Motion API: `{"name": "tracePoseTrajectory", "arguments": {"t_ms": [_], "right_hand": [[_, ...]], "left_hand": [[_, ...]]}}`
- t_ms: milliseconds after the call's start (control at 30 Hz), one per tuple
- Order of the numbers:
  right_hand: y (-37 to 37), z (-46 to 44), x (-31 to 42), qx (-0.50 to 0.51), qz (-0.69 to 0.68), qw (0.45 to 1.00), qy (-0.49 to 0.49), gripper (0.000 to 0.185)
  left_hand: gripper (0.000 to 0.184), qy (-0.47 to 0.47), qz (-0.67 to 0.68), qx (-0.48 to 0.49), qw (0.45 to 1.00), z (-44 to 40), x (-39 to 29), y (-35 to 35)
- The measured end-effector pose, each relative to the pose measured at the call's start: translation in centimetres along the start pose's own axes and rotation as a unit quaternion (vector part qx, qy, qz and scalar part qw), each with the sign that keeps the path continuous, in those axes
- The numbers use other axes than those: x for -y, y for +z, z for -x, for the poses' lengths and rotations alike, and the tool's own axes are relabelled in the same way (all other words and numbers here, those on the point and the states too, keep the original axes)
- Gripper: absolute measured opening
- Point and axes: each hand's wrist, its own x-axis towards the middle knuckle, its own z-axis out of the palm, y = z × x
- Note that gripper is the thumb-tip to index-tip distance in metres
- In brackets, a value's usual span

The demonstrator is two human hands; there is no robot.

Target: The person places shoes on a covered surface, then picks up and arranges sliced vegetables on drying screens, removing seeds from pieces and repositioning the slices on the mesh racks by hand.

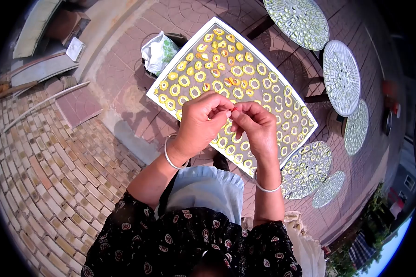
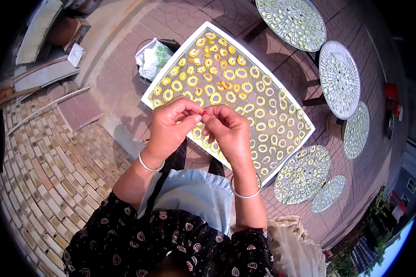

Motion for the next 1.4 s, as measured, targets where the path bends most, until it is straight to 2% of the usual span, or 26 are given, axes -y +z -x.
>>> {"name": "tracePoseTrajectory", "arguments": {"t_ms": [200, 400, 500, 700, 1100, 1400], "right_hand": [[0.3, 1.2, 0.8, 0.002, -0.027, 1.000, 0.004, 0.011], [0.0, 1.8, 1.5, 0.008, -0.031, 0.999, 0.002, 0.012], [-0.1, 2.0, 1.9, 0.016, -0.022, 1.000, 0.000, 0.013], [0.1, 2.4, 2.3, -0.004, -0.027, 1.000, -0.010, 0.019], [-0.2, 2.8, 2.7, -0.030, -0.008, 0.999, -0.014, 0.014], [-0.2, 2.7, 2.9, -0.040, 0.003, 0.999, -0.007, 0.012]], "left_hand": [[0.012, 0.072, -0.109, -0.027, 0.991, 0.9, -1.5, 0.4], [0.014, 0.065, -0.063, -0.041, 0.995, 1.5, -2.6, 0.8], [0.010, 0.058, -0.118, -0.007, 0.991, 1.6, -3.1, 0.3], [0.012, 0.108, -0.151, -0.040, 0.982, 1.5, -3.7, 1.1], [0.012, 0.106, -0.137, -0.034, 0.984, 1.7, -3.9, 1.8], [0.006, 0.013, -0.092, -0.012, 0.996, 1.8, -3.4, 1.6]]}}
